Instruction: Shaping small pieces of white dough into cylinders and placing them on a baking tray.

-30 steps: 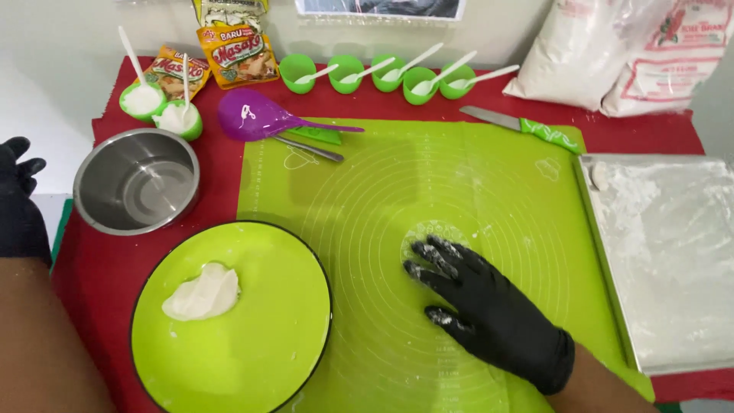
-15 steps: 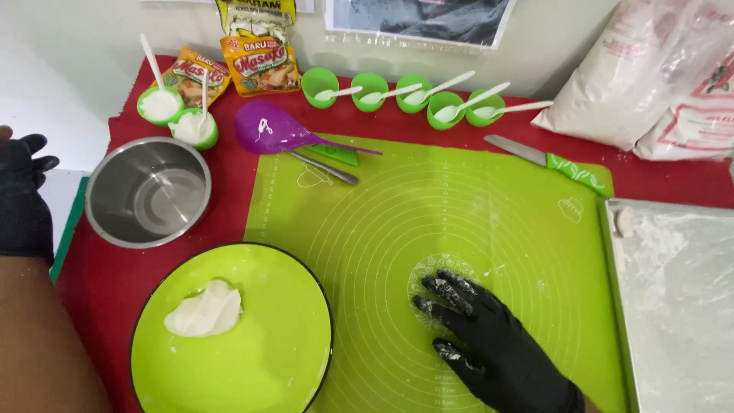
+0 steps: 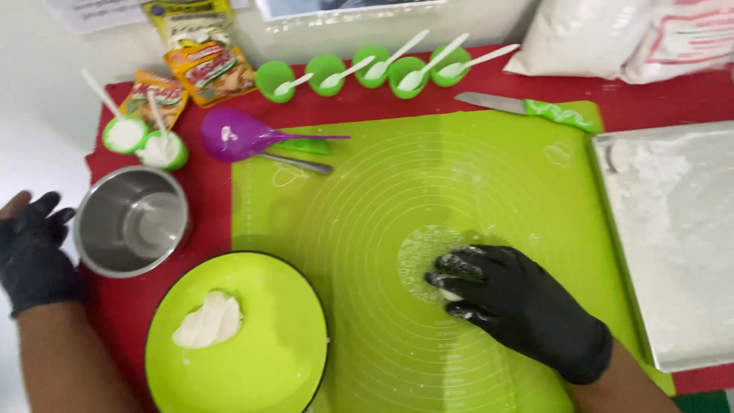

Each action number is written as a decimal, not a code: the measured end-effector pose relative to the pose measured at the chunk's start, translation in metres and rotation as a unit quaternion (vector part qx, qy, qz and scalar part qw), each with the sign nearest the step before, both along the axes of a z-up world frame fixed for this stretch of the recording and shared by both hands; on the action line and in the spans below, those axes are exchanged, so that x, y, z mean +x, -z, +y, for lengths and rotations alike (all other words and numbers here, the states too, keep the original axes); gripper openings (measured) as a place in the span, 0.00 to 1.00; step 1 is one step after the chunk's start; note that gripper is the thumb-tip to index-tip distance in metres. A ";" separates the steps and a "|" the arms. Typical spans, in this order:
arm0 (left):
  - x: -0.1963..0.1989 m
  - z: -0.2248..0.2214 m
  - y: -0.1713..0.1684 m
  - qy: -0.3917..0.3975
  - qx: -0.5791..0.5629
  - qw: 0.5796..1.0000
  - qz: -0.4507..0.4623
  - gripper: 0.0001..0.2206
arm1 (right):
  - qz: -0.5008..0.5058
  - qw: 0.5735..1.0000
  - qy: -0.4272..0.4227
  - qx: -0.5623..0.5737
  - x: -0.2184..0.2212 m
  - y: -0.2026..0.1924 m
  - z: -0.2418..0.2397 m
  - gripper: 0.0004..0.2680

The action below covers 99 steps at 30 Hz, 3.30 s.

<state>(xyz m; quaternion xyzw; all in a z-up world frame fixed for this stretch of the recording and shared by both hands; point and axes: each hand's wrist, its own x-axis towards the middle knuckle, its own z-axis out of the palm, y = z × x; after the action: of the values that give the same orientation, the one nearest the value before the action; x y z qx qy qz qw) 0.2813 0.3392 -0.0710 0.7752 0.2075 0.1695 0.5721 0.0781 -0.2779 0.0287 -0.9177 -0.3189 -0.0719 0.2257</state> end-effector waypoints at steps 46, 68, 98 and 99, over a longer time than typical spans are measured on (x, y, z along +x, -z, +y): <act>-0.103 -0.226 -0.171 0.503 0.350 0.777 -0.145 0.19 | 0.084 0.989 -0.084 -0.085 0.000 -0.003 0.059 0.31; -0.102 -0.185 -0.166 0.412 0.337 0.803 -0.268 0.11 | 0.080 0.993 0.019 -0.082 0.022 -0.006 0.072 0.31; -0.103 -0.173 -0.159 0.377 0.352 0.803 -0.298 0.10 | 0.107 0.986 0.073 -0.101 0.004 -0.008 0.028 0.24; -0.104 -0.173 -0.159 0.376 0.359 0.801 -0.296 0.10 | 0.095 0.991 0.033 -0.092 -0.008 -0.010 0.032 0.24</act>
<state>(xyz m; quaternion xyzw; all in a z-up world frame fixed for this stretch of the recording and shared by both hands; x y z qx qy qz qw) 0.1776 0.1664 0.0880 0.8541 -0.3558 0.2244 0.3058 0.0703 -0.2461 0.0392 -0.9471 -0.2712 0.0375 0.1674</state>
